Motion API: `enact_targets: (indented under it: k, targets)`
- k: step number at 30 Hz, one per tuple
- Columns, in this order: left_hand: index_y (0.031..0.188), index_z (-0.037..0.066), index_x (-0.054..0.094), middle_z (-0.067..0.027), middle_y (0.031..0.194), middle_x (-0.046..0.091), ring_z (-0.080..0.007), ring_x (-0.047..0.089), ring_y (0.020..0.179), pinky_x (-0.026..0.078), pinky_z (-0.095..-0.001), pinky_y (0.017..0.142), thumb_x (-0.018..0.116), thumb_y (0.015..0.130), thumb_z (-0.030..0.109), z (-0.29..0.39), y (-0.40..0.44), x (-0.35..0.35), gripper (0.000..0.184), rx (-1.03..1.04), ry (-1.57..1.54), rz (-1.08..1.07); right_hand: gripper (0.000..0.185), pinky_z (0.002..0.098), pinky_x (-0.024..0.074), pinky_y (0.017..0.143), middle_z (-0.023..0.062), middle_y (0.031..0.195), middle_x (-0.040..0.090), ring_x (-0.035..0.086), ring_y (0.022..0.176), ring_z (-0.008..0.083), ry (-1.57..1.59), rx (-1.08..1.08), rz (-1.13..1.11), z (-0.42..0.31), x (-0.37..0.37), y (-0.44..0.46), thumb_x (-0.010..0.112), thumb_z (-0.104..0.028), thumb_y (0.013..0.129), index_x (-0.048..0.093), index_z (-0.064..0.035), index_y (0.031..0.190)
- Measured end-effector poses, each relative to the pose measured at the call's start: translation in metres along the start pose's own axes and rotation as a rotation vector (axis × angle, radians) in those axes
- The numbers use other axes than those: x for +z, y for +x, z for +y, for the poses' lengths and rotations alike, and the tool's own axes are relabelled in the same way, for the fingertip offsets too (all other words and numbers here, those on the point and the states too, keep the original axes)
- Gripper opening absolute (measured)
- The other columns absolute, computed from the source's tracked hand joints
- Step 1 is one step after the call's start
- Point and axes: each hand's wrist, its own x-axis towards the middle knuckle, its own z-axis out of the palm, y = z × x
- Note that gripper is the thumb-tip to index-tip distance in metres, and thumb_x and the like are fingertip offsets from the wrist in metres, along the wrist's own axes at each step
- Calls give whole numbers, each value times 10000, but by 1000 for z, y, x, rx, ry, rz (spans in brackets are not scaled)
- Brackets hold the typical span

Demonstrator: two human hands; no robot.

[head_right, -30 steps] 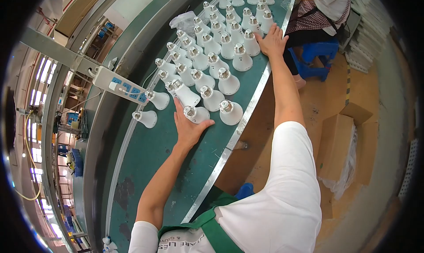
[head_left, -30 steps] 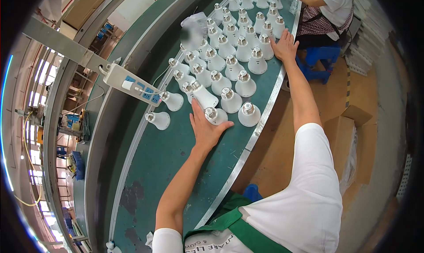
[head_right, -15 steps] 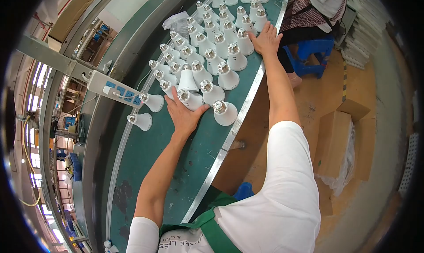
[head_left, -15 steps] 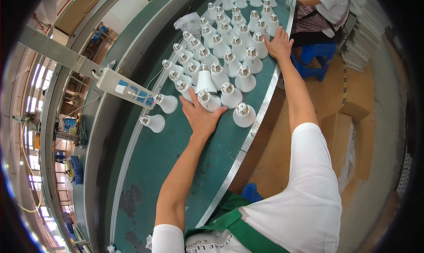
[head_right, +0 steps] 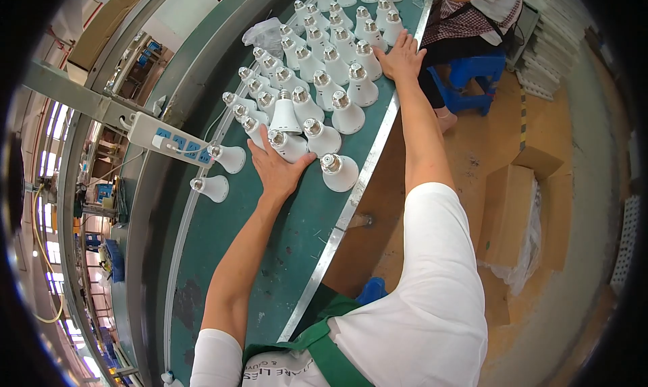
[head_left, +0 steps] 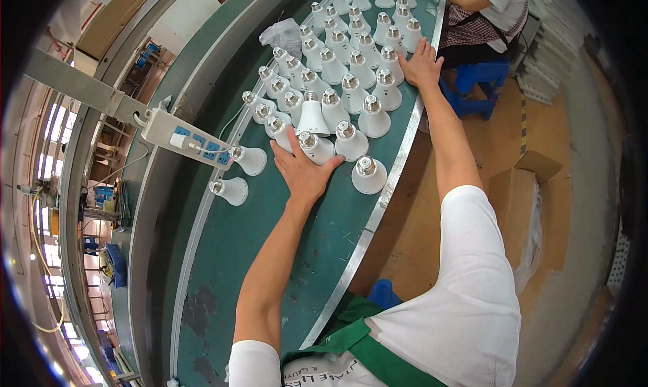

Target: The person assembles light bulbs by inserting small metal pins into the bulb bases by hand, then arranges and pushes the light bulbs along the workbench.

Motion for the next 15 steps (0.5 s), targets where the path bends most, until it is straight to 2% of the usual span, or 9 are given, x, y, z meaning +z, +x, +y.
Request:
enact_targets:
  k: [6,9,12,15]
  targets:
    - [1469,99,91,-361,1431,56,-469,47,1363,78,-552,1082,761,610,567,-3,-5,-6,1186,-24,-13,-39,995,547,175,1088,189,1492,233,228,1381,303,26,1,-2,1,0,0,434,-680,813,129,19,1453]
    - [1455,82,157,-298,1434,130,-450,131,1342,105,-550,1065,763,624,542,-4,-16,-11,1126,53,-6,79,991,551,188,1081,187,1489,237,232,1378,299,19,4,-7,0,-3,-2,439,-673,815,130,19,1453]
    - [1412,53,251,-231,1376,282,-393,271,1279,187,-507,1023,734,700,455,9,-21,-35,950,94,-67,180,987,548,198,1077,186,1489,237,234,1377,298,34,2,-5,0,-3,-2,438,-670,817,130,19,1453]
    - [1335,34,349,-205,1260,497,-319,480,1128,286,-440,947,666,773,351,18,14,-59,720,212,-102,235,982,545,210,1072,186,1485,246,241,1373,299,27,-3,7,1,0,-1,445,-664,819,137,21,1450]
